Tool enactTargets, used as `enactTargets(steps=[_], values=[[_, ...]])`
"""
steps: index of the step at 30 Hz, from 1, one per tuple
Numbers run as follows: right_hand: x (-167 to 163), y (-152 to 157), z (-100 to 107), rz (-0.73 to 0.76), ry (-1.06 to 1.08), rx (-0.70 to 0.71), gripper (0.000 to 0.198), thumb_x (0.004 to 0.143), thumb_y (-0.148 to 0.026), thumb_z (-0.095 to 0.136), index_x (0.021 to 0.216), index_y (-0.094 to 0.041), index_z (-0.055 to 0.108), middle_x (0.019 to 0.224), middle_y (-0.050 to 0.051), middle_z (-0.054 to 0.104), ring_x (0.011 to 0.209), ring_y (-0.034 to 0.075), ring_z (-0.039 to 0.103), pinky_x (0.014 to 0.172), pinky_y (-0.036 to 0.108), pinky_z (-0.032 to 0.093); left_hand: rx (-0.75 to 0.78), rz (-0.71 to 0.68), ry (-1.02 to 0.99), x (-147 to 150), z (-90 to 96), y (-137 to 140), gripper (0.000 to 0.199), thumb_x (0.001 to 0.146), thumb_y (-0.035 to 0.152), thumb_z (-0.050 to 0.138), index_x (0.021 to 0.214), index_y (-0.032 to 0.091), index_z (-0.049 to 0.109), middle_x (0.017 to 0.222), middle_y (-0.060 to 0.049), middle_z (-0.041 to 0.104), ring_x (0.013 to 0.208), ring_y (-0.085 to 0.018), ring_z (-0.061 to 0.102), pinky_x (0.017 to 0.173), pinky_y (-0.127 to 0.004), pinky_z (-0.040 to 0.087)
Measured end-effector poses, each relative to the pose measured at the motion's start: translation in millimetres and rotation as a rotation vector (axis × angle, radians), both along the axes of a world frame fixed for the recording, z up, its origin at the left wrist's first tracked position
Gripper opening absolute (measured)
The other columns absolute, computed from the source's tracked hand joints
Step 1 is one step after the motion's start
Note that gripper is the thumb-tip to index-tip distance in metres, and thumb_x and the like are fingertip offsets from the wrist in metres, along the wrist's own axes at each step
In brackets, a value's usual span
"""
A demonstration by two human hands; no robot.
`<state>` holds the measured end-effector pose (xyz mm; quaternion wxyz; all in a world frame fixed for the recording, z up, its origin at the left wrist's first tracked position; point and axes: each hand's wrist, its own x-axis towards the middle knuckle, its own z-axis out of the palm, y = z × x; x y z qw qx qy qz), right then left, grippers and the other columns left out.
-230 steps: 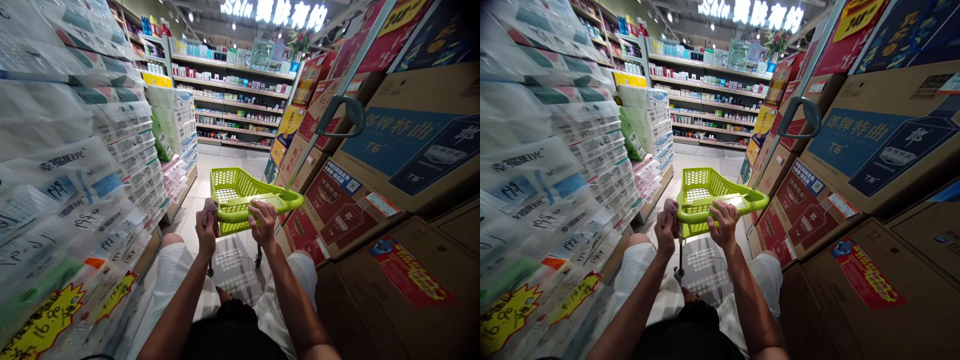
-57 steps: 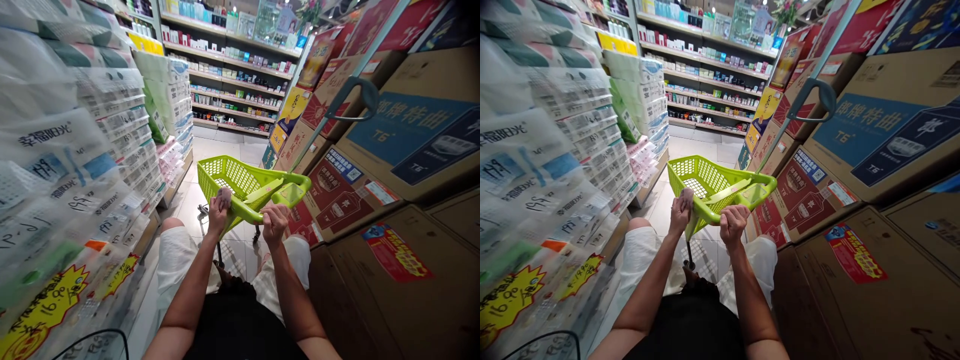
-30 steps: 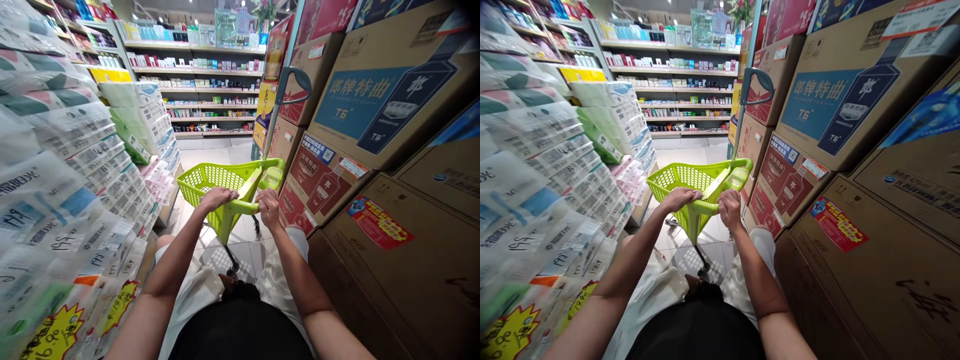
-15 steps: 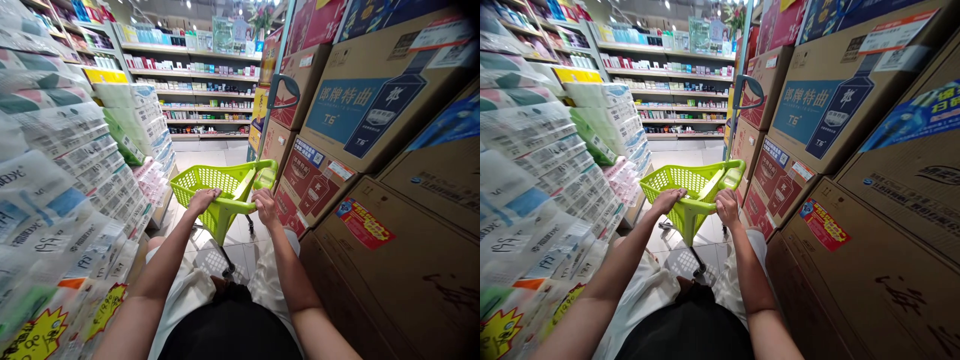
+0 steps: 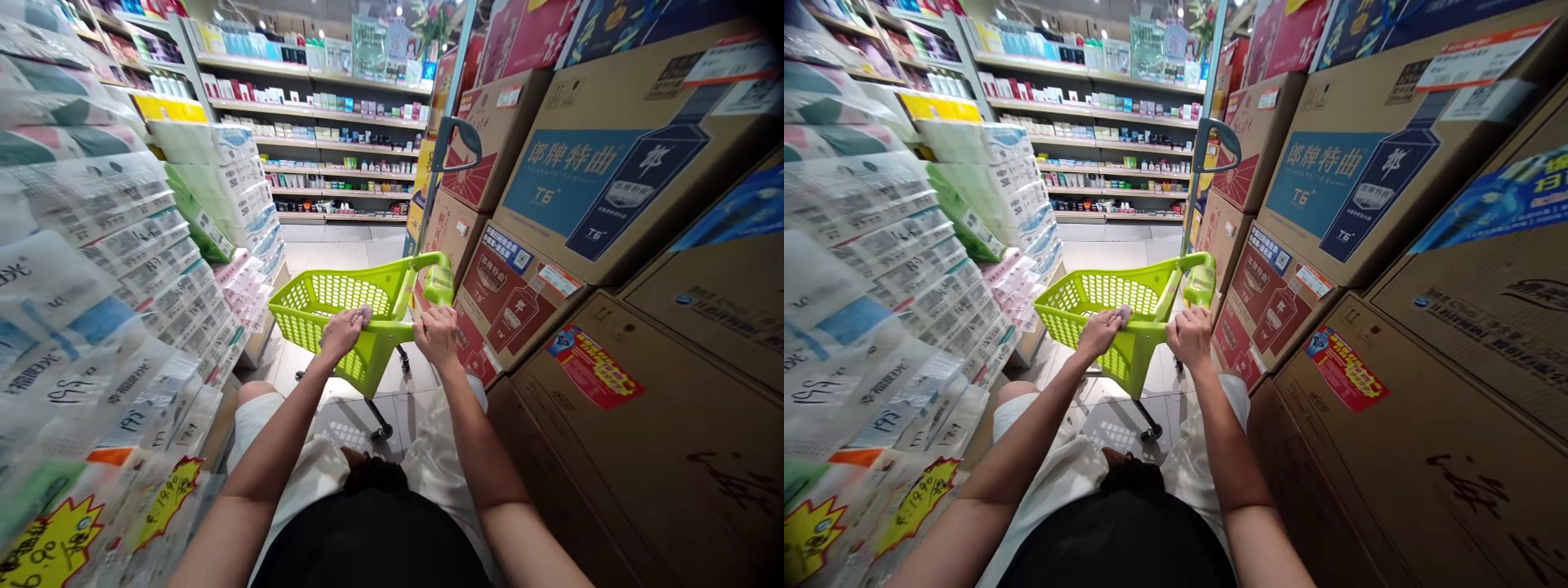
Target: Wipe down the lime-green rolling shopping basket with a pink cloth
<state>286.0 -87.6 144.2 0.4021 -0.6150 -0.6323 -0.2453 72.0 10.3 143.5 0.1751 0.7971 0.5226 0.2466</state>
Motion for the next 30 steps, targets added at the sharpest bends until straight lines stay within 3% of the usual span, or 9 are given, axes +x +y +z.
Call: enactTargets(steps=[2, 4, 9, 11, 13, 17, 23, 26, 30], values=[[1.3, -2.1, -0.5, 0.000, -0.003, 0.034, 0.028, 0.086, -0.015, 0.051, 0.059, -0.024, 0.048, 0.066, 0.002, 0.054, 0.076, 0.021, 0.047, 0.090, 0.039, 0.037, -0.010, -0.051, 0.000, -6.8, 1.8, 10.0, 0.041, 0.099, 0.039, 0.048, 0.126, 0.022, 0.075, 0.120, -0.012, 0.070, 0.111, -0.030, 0.061, 0.101, -0.043, 0.048], [-1.0, -4.5, -0.4, -0.011, -0.014, 0.072, 0.028, 0.085, -0.015, 0.052, 0.059, -0.024, 0.045, 0.065, 0.001, 0.053, 0.075, 0.020, 0.046, 0.088, 0.038, 0.036, 0.050, -0.187, -0.008, -2.5, 7.7, 15.3, 0.039, 0.098, 0.037, 0.052, 0.127, 0.025, 0.075, 0.118, -0.010, 0.069, 0.111, -0.028, 0.061, 0.104, -0.042, 0.048], [-5.9, -10.1, 0.4, 0.037, -0.060, 0.156, 0.028, 0.086, -0.016, 0.051, 0.061, -0.024, 0.042, 0.064, 0.001, 0.051, 0.074, 0.020, 0.046, 0.083, 0.037, 0.036, 0.062, -0.613, -0.049, 34.0, 21.5, 29.1, 0.037, 0.090, 0.028, 0.062, 0.123, 0.029, 0.078, 0.108, -0.008, 0.067, 0.104, -0.024, 0.064, 0.100, -0.036, 0.051], [-4.5, -11.9, 0.9, 0.070, -0.064, 0.166, 0.027, 0.085, -0.016, 0.051, 0.062, -0.024, 0.042, 0.064, 0.001, 0.050, 0.073, 0.020, 0.045, 0.082, 0.037, 0.036, 0.041, -0.700, -0.060, 48.8, 20.5, 41.3, 0.036, 0.088, 0.027, 0.065, 0.120, 0.029, 0.080, 0.101, -0.007, 0.066, 0.100, -0.023, 0.064, 0.097, -0.033, 0.052], [-2.5, -13.8, 1.4, 0.098, -0.061, 0.170, 0.026, 0.084, -0.015, 0.052, 0.062, -0.024, 0.042, 0.064, 0.001, 0.048, 0.072, 0.020, 0.044, 0.080, 0.037, 0.036, 0.051, -0.657, -0.046, 63.9, 16.6, 57.9, 0.034, 0.089, 0.029, 0.065, 0.119, 0.029, 0.080, 0.096, -0.007, 0.064, 0.096, -0.023, 0.064, 0.096, -0.034, 0.052], [-2.2, -17.2, 1.7, 0.125, -0.037, 0.183, 0.025, 0.083, -0.016, 0.052, 0.063, -0.024, 0.040, 0.063, 0.000, 0.045, 0.070, 0.020, 0.044, 0.078, 0.037, 0.036, 0.026, -0.435, 0.015, 103.5, 13.2, 101.9, 0.040, 0.094, 0.034, 0.060, 0.130, 0.028, 0.076, 0.099, -0.008, 0.063, 0.094, -0.024, 0.064, 0.094, -0.036, 0.052], [-7.9, -14.1, -0.4, 0.080, 0.030, 0.192, 0.024, 0.083, -0.015, 0.049, 0.064, -0.024, 0.037, 0.063, 0.001, 0.044, 0.069, 0.020, 0.043, 0.077, 0.039, 0.036, -0.040, -0.252, 0.076, 170.5, 30.6, 161.0, 0.041, 0.088, 0.031, 0.066, 0.127, 0.024, 0.078, 0.118, -0.018, 0.066, 0.106, -0.034, 0.064, 0.092, -0.045, 0.050], [-9.8, -10.4, -0.3, 0.039, 0.032, 0.190, 0.023, 0.081, -0.015, 0.050, 0.064, -0.024, 0.037, 0.063, 0.001, 0.044, 0.069, 0.021, 0.044, 0.077, 0.039, 0.036, -0.047, -0.206, 0.067, 182.0, 33.8, 167.7, 0.042, 0.088, 0.026, 0.063, 0.127, 0.023, 0.078, 0.121, -0.019, 0.066, 0.107, -0.034, 0.064, 0.089, -0.043, 0.050], [-14.0, -9.9, -2.5, -0.008, 0.014, 0.222, 0.023, 0.079, -0.016, 0.050, 0.063, -0.025, 0.037, 0.062, 0.002, 0.045, 0.069, 0.021, 0.044, 0.077, 0.040, 0.037, -0.008, -0.325, 0.042, 162.8, 32.1, 146.3, 0.042, 0.087, 0.026, 0.063, 0.126, 0.018, 0.078, 0.113, -0.018, 0.068, 0.097, -0.027, 0.065, 0.083, -0.036, 0.049]])
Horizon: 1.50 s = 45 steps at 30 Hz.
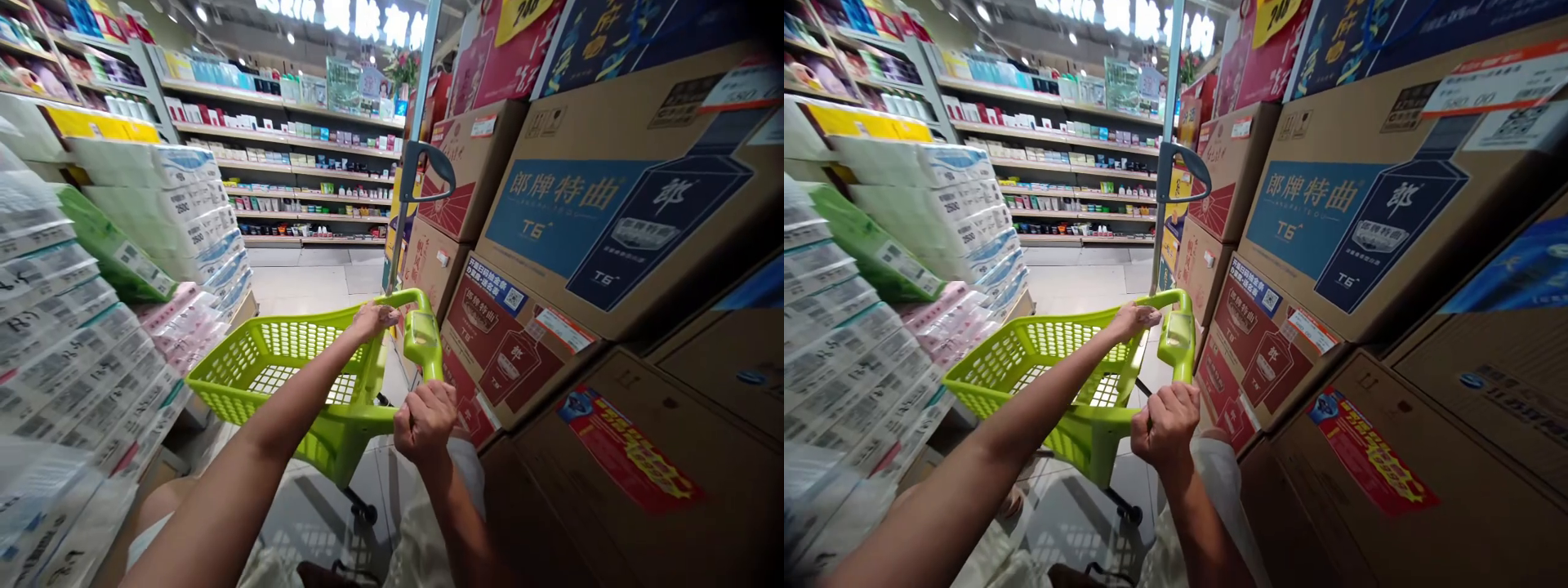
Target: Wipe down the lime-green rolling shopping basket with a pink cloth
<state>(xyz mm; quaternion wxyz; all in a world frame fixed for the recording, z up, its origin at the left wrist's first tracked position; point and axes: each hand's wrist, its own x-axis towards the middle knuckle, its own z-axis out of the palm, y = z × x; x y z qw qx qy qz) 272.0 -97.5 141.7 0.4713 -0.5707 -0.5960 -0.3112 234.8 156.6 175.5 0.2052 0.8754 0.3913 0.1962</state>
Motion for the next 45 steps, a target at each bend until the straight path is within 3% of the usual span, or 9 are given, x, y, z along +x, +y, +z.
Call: enactTargets(steps=[7, 11, 14, 21, 27, 29, 34, 40, 45], values=[[-0.2, 0.5, -7.3, -0.145, 0.046, -0.050, 0.025, 0.078, -0.017, 0.054, 0.059, -0.025, 0.040, 0.065, 0.004, 0.047, 0.075, 0.023, 0.046, 0.081, 0.041, 0.037, -0.138, -0.269, 0.191, -76.3, 30.7, -80.9, 0.032, 0.088, 0.027, 0.062, 0.112, 0.019, 0.083, 0.080, -0.005, 0.071, 0.073, -0.018, 0.062, 0.070, -0.027, 0.044], [6.1, 4.6, -9.2, -0.183, 0.029, -0.071, 0.025, 0.078, -0.016, 0.053, 0.058, -0.025, 0.041, 0.065, 0.004, 0.049, 0.075, 0.022, 0.046, 0.081, 0.038, 0.037, -0.052, -0.112, 0.258, -115.7, 47.5, -140.4, 0.038, 0.093, 0.034, 0.058, 0.125, 0.028, 0.079, 0.093, -0.005, 0.071, 0.089, -0.022, 0.066, 0.077, -0.029, 0.047], [8.1, 4.5, -9.4, -0.208, -0.009, -0.043, 0.026, 0.079, -0.016, 0.052, 0.057, -0.025, 0.041, 0.065, 0.003, 0.051, 0.074, 0.021, 0.047, 0.080, 0.037, 0.037, 0.041, 0.108, 0.248, -147.3, 34.5, -170.1, 0.038, 0.098, 0.039, 0.050, 0.123, 0.033, 0.078, 0.109, -0.008, 0.068, 0.104, -0.027, 0.065, 0.086, -0.035, 0.050], [8.0, 1.1, -13.0, -0.243, 0.010, -0.065, 0.028, 0.081, -0.018, 0.050, 0.056, -0.025, 0.040, 0.066, 0.005, 0.055, 0.076, 0.023, 0.050, 0.083, 0.037, 0.038, -0.049, 0.676, 0.019, -194.0, -30.2, -158.8, 0.036, 0.100, 0.032, 0.050, 0.120, 0.023, 0.078, 0.125, -0.016, 0.061, 0.115, -0.034, 0.060, 0.099, -0.048, 0.051], [13.0, 3.8, -16.3, -0.240, -0.013, -0.054, 0.028, 0.083, -0.019, 0.048, 0.056, -0.025, 0.039, 0.066, 0.005, 0.055, 0.078, 0.023, 0.052, 0.084, 0.036, 0.039, 0.110, 0.316, -0.507, -135.5, -60.5, -198.9, 0.027, 0.095, 0.021, 0.058, 0.111, 0.023, 0.079, 0.116, -0.010, 0.063, 0.111, -0.025, 0.062, 0.104, -0.040, 0.053], [16.7, 2.7, -15.8, -0.209, -0.026, -0.075, 0.029, 0.084, -0.020, 0.048, 0.057, -0.025, 0.039, 0.066, 0.005, 0.054, 0.078, 0.023, 0.051, 0.084, 0.036, 0.039, 0.144, 0.349, -0.567, -133.5, -70.4, -198.7, 0.028, 0.094, 0.019, 0.057, 0.112, 0.023, 0.079, 0.116, -0.010, 0.063, 0.112, -0.025, 0.062, 0.106, -0.041, 0.052], [26.3, -0.6, -14.7, -0.147, -0.071, -0.117, 0.029, 0.085, -0.021, 0.047, 0.057, -0.025, 0.038, 0.065, 0.003, 0.052, 0.077, 0.022, 0.049, 0.084, 0.037, 0.037, 0.023, 0.725, -0.577, -163.9, -91.7, -171.1, 0.030, 0.091, 0.019, 0.059, 0.116, 0.018, 0.077, 0.115, -0.014, 0.060, 0.113, -0.030, 0.064, 0.109, -0.045, 0.051], [23.7, -7.8, -6.9, -0.192, -0.022, -0.119, 0.027, 0.085, -0.018, 0.048, 0.059, -0.024, 0.046, 0.071, 0.004, 0.059, 0.082, 0.023, 0.050, 0.091, 0.040, 0.037, 0.077, 0.427, -0.603, -143.7, -96.2, -194.3, 0.029, 0.090, 0.016, 0.058, 0.112, 0.021, 0.077, 0.113, -0.011, 0.062, 0.103, -0.024, 0.065, 0.099, -0.038, 0.056], [-5.8, -23.7, -0.8, -0.182, -0.081, -0.211, 0.011, 0.087, -0.021, 0.056, 0.082, -0.022, 0.066, 0.099, 0.006, 0.073, 0.101, 0.025, 0.055, 0.107, 0.045, 0.030, 0.067, 0.626, -0.504, -172.2, -100.6, -176.9, 0.030, 0.090, 0.018, 0.060, 0.114, 0.022, 0.077, 0.113, -0.013, 0.062, 0.109, -0.029, 0.065, 0.103, -0.043, 0.054]])
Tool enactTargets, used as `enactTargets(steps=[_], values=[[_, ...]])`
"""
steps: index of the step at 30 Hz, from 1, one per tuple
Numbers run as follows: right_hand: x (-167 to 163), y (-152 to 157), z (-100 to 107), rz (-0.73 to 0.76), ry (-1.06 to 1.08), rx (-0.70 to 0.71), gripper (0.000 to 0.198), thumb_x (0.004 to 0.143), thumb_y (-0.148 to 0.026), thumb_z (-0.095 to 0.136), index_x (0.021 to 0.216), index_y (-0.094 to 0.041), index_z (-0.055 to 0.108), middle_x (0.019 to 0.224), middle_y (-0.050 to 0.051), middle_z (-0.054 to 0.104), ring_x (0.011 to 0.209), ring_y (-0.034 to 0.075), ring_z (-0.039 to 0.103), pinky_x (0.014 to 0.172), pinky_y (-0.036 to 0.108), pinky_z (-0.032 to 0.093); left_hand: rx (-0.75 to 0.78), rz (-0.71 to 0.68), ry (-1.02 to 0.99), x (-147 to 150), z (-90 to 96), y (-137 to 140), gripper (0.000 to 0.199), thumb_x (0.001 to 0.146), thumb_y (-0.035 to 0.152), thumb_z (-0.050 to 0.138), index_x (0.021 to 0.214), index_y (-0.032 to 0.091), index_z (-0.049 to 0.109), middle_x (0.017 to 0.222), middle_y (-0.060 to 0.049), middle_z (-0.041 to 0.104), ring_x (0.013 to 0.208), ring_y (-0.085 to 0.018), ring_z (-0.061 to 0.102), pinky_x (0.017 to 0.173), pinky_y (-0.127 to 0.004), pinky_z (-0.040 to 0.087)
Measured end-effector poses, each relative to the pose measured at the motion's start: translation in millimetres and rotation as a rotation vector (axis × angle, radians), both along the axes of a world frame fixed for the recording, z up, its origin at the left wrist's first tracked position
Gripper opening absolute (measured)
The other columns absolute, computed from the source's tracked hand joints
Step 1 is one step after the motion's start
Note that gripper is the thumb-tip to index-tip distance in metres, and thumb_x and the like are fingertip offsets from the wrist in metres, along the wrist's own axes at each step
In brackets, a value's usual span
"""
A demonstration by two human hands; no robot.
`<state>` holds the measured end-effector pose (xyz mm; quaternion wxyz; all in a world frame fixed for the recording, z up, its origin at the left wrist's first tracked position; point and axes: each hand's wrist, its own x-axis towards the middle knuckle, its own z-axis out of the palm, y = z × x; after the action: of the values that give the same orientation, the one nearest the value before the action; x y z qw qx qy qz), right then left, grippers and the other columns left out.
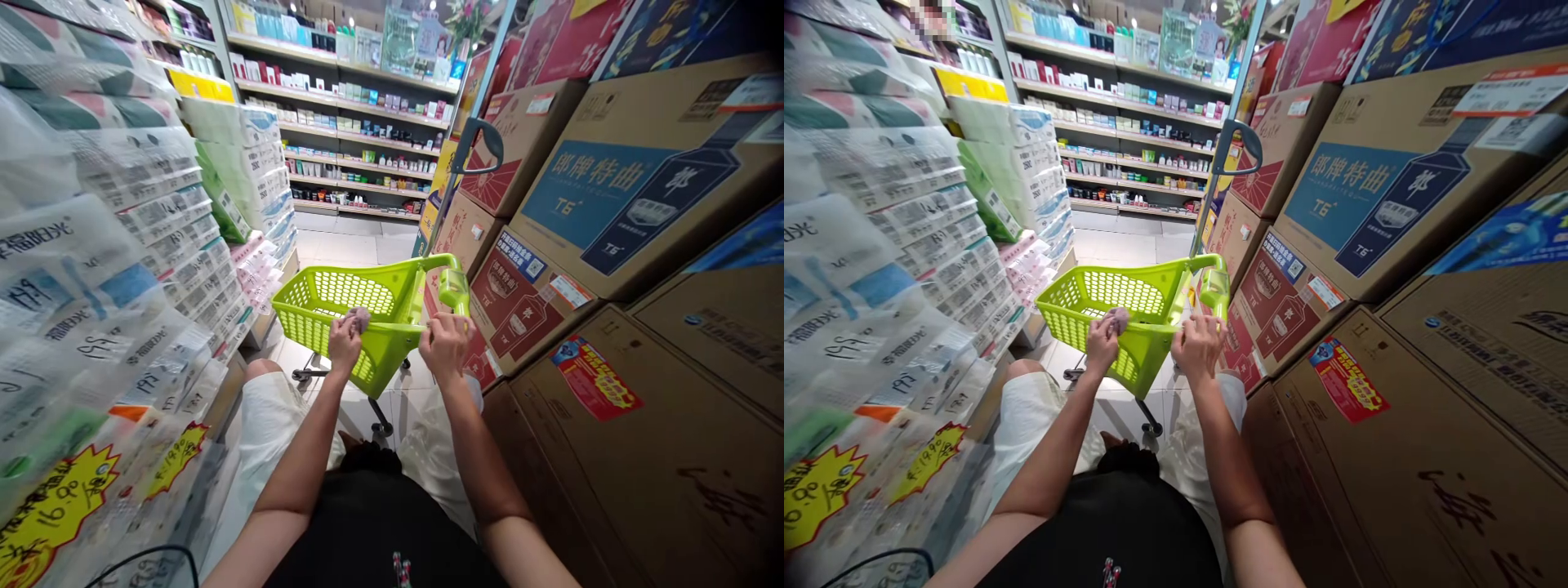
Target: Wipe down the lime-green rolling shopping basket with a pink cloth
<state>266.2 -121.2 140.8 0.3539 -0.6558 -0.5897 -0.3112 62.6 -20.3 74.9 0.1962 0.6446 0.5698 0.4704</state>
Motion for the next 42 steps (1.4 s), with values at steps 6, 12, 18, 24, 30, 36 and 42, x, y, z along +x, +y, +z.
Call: enactTargets(steps=[6, 12, 18, 24, 30, 36, 42], values=[[-23.7, 1.1, -13.9, -0.026, -0.061, -0.006, 0.011, 0.089, -0.027, 0.057, 0.088, -0.021, 0.066, 0.088, 0.005, 0.069, 0.096, 0.025, 0.055, 0.107, 0.046, 0.028, -0.028, 0.008, -0.089, -5.4, -10.9, 3.7, 0.028, 0.091, 0.019, 0.059, 0.113, 0.019, 0.077, 0.112, -0.013, 0.062, 0.108, -0.027, 0.066, 0.105, -0.042, 0.053], [-4.2, 4.1, -21.6, -0.005, -0.069, -0.022, 0.010, 0.087, -0.025, 0.056, 0.089, -0.020, 0.065, 0.088, 0.006, 0.067, 0.097, 0.026, 0.054, 0.103, 0.046, 0.028, -0.031, -0.028, -0.044, -11.6, -15.7, 5.9, 0.031, 0.089, 0.017, 0.059, 0.114, 0.022, 0.077, 0.114, -0.011, 0.062, 0.109, -0.027, 0.066, 0.103, -0.040, 0.054], [9.3, 0.5, -23.5, 0.009, -0.003, -0.038, 0.014, 0.088, -0.024, 0.055, 0.095, -0.021, 0.067, 0.091, 0.006, 0.068, 0.101, 0.027, 0.054, 0.103, 0.046, 0.028, -0.134, 0.159, -0.066, -35.3, -17.2, 21.0, 0.033, 0.091, 0.023, 0.059, 0.119, 0.020, 0.076, 0.119, -0.013, 0.062, 0.115, -0.028, 0.064, 0.110, -0.043, 0.051], [20.1, 0.2, -25.5, 0.004, -0.003, -0.024, 0.014, 0.086, -0.025, 0.054, 0.090, -0.022, 0.067, 0.087, 0.006, 0.068, 0.099, 0.027, 0.053, 0.102, 0.046, 0.027, -0.092, 0.026, -0.072, -33.7, -20.2, 16.2, 0.030, 0.088, 0.021, 0.062, 0.113, 0.021, 0.078, 0.115, -0.011, 0.062, 0.110, -0.025, 0.067, 0.107, -0.039, 0.053], [21.8, 2.2, -29.8, -0.008, -0.041, 0.025, 0.014, 0.086, -0.024, 0.053, 0.091, -0.022, 0.066, 0.087, 0.005, 0.068, 0.097, 0.026, 0.054, 0.102, 0.045, 0.028, -0.153, 0.165, -0.025, -53.6, -17.2, 20.9, 0.034, 0.089, 0.018, 0.058, 0.117, 0.019, 0.077, 0.118, -0.013, 0.063, 0.111, -0.027, 0.066, 0.108, -0.042, 0.052], [24.4, 3.7, -31.4, -0.017, -0.058, 0.007, 0.014, 0.085, -0.025, 0.053, 0.090, -0.023, 0.066, 0.087, 0.004, 0.069, 0.096, 0.026, 0.055, 0.102, 0.045, 0.028, -0.081, -0.110, 0.176, -57.7, -14.6, 23.8, 0.033, 0.091, 0.023, 0.060, 0.119, 0.026, 0.079, 0.120, -0.011, 0.064, 0.108, -0.026, 0.067, 0.098, -0.038, 0.056], [19.3, 2.6, -29.4, -0.019, -0.029, 0.011, 0.015, 0.084, -0.024, 0.053, 0.089, -0.022, 0.066, 0.086, 0.005, 0.067, 0.094, 0.026, 0.054, 0.100, 0.046, 0.029, -0.186, 0.207, 0.199, -105.8, -3.6, 50.3, 0.037, 0.095, 0.024, 0.053, 0.123, 0.018, 0.076, 0.121, -0.017, 0.064, 0.108, -0.031, 0.065, 0.096, -0.042, 0.055]])
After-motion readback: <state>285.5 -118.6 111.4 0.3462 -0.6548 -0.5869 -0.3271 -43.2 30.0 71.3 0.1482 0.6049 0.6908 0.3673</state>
